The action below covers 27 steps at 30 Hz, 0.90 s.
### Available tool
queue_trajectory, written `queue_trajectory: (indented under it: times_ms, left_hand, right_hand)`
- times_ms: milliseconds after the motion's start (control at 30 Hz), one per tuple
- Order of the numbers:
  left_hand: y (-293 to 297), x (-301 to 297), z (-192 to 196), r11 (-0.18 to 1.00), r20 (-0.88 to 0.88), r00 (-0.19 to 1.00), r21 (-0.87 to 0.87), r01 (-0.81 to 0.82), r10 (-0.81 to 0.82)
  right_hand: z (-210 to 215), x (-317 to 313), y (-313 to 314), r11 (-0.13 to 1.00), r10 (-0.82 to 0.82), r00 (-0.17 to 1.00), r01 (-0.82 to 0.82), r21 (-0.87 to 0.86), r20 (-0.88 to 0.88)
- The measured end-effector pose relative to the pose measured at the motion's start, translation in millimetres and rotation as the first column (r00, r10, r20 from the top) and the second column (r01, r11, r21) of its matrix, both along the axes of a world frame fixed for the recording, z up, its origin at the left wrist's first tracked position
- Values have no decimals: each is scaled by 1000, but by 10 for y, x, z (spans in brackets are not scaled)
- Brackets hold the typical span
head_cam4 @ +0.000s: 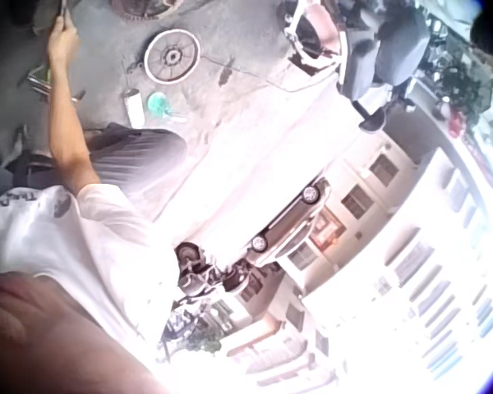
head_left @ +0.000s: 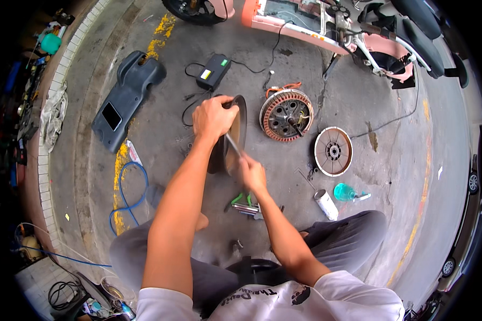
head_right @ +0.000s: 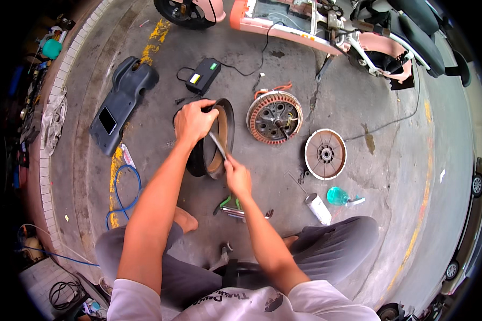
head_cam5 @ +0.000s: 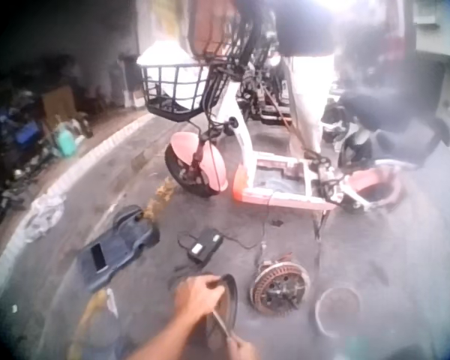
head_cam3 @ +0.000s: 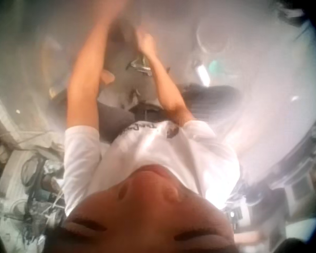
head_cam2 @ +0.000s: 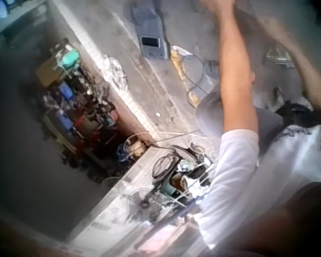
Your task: The person sits on the floor and uses a metal tire lever to pry the bead of a small black tire off a metal rim. The person repeatedly inserts the lever between the tire and rim, rotating the tire to work the bead over the edge. Nearby on the floor are a disassembled motor stator, a separate wheel rim, and a battery charger.
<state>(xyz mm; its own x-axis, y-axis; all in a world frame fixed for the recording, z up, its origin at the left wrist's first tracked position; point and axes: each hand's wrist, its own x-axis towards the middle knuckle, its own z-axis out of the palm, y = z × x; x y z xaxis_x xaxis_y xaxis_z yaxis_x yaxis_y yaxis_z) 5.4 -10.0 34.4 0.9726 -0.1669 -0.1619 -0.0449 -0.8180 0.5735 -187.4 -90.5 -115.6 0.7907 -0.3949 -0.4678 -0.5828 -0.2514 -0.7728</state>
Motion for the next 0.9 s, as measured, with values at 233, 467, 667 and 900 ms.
queue_trajectory:
  times_ms: [233,467,667,900]
  left_hand:
    - [55,-41,53,1000,-21,1000,3,-19,19]
    - [9,-214,3,999,38,998,-8,46,-45]
    - [-464,-665,-126,952,145,946,143,270,-291]
    - [-334,-676,-53,965,114,968,171,201,-222]
  right_hand:
    - [-12,127,-8,998,-4,1000,5,-62,12]
    - [385,-700,137,993,100,977,-110,-41,-186]
    - [764,-1076,113,994,94,985,-100,-35,-148]
    - [505,-1504,70,981,-135,990,130,144,28]
